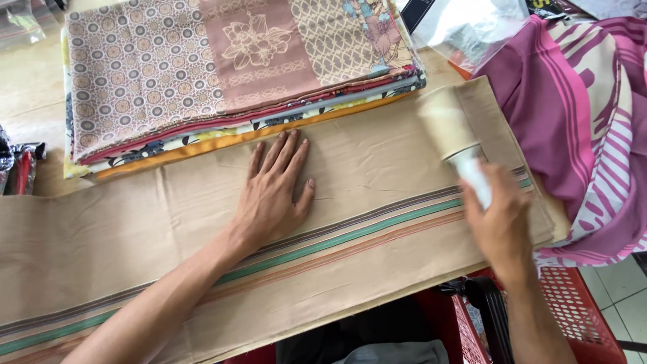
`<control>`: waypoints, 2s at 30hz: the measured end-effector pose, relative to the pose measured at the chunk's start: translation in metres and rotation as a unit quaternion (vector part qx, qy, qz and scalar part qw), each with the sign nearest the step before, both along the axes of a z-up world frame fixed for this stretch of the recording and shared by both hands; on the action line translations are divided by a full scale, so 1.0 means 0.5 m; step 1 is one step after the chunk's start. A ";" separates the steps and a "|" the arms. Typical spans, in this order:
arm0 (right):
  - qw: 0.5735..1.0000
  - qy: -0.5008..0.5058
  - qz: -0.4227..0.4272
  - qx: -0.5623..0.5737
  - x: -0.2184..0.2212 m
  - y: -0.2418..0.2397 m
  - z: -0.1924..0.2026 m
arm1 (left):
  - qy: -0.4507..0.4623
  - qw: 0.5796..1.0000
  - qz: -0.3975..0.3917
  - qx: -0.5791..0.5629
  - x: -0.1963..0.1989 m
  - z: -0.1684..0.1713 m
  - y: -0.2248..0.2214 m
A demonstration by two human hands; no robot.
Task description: Using a lint roller to remove lint and dust from a piece of fabric on a table
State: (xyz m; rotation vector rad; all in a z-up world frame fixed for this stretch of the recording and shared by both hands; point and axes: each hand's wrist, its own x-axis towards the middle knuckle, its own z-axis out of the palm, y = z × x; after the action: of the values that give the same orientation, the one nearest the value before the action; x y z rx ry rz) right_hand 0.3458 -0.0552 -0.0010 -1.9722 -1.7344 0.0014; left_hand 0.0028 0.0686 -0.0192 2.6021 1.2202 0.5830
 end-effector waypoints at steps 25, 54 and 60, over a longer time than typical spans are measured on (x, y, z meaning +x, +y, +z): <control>0.937 0.166 0.169 -0.255 0.012 -0.026 0.043 | 0.010 1.000 -0.002 0.010 -0.003 -0.001 0.005; 0.999 0.013 0.004 0.029 -0.072 0.016 0.004 | -0.012 1.000 -0.008 -0.003 -0.012 -0.009 0.002; 0.978 0.122 0.170 0.001 -0.343 0.006 -0.051 | -0.133 0.986 0.075 0.066 -0.126 -0.059 0.040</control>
State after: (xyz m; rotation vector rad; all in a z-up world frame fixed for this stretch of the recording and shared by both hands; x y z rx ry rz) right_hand 0.1745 -0.0522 -0.0264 -1.5740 -1.8772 0.3440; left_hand -0.0600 0.0884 -0.0486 2.4441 1.3346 1.0373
